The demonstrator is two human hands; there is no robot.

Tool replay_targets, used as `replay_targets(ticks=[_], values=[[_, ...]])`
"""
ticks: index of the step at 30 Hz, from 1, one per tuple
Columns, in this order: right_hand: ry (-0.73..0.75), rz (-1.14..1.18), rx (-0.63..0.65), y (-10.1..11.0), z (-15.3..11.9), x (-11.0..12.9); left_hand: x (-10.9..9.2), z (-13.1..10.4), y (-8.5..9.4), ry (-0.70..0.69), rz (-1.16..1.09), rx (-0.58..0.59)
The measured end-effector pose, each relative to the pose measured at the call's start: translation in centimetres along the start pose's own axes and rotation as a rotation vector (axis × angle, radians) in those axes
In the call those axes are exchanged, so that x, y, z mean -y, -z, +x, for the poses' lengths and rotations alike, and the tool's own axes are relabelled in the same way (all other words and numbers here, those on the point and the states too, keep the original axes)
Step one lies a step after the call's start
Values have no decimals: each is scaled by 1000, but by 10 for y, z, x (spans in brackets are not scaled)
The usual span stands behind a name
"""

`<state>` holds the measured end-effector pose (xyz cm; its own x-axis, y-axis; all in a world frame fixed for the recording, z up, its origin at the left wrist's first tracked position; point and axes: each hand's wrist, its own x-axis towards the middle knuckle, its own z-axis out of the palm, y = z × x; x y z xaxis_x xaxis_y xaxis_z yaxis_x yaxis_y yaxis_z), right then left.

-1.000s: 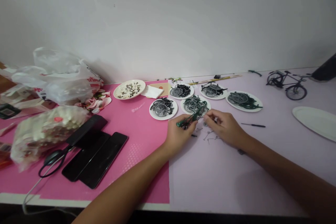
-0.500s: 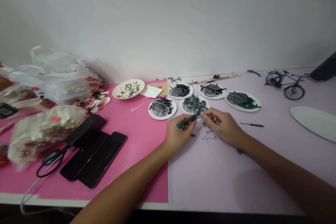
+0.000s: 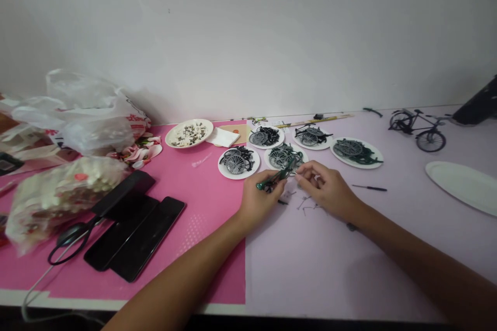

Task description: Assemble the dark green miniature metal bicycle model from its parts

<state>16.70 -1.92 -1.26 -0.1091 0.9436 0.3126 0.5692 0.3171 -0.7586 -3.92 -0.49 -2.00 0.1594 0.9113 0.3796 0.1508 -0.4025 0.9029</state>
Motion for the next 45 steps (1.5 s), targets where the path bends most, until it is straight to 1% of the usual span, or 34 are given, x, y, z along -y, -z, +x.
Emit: replay_targets(ticks=[5, 13, 21, 28, 35, 37, 42, 45], values=[[0, -11, -12, 0, 1, 4, 2, 0, 0, 0, 8, 7], [-44, 9, 62, 2, 0, 9, 2, -1, 1, -8, 30, 3], [-17, 23, 4, 0, 1, 7, -1, -2, 2, 18, 11, 10], [-30, 40, 77, 1, 0, 7, 0, -2, 2, 19, 19, 12], [-33, 40, 31, 0, 0, 7, -2, -2, 2, 7, 43, -8], [-39, 38, 49, 1, 0, 7, -2, -2, 2, 5, 43, -8], [-34, 39, 143, 2, 0, 8, -2, -1, 2, 9, 37, 6], [-51, 59, 147, 1, 0, 10, 0, 0, 3, 12, 34, -5]])
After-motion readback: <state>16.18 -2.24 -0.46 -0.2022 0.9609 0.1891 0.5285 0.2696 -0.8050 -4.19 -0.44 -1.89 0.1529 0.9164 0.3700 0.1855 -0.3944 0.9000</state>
